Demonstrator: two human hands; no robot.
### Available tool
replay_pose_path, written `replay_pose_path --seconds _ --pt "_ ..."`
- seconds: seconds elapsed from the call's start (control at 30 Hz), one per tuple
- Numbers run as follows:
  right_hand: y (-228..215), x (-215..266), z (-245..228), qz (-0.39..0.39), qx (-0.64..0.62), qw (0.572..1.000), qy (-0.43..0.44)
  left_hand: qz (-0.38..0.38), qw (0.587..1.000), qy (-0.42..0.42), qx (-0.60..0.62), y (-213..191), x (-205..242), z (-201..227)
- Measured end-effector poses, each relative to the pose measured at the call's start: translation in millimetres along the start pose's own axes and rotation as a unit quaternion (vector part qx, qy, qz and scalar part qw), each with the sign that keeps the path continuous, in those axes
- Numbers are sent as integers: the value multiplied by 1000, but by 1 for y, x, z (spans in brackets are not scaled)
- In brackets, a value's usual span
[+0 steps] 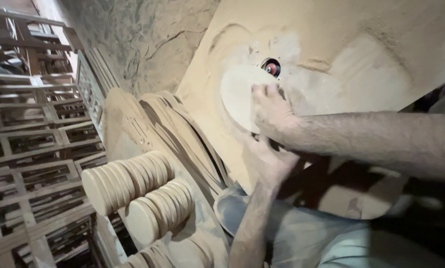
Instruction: The person smooths the edges of round wooden discs by hand on a rotating sanding surface. After each disc is smoothed, it is placed on a nearby stack. The person repeats this process for multiple discs.
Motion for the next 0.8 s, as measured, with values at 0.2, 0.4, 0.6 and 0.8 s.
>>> replay_pose_path --seconds 0.2,0.4,0.6,0.8 --pt "-2 30 6 29 -47 998 -5 25 995 99 -17 35 49 -9" --pt "-23 79 -31 2 8 996 -85 28 992 -55 112 53 134 -16" --pt "-15 133 -96 -34 -19 981 -192 119 586 -324 734 92 208 -37" --pt "-26 161 -123 -37 -130 953 -272 193 517 -314 772 93 223 -66"
Point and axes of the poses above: each hand's wrist, its own x-axis away from the middle knuckle, its own y-axis out of the palm, z = x × y, the point moved 1 cm from there along -x, towards the middle knuckle, and after that the axes turned 6 degrees about -y, right-handed, at the moved point
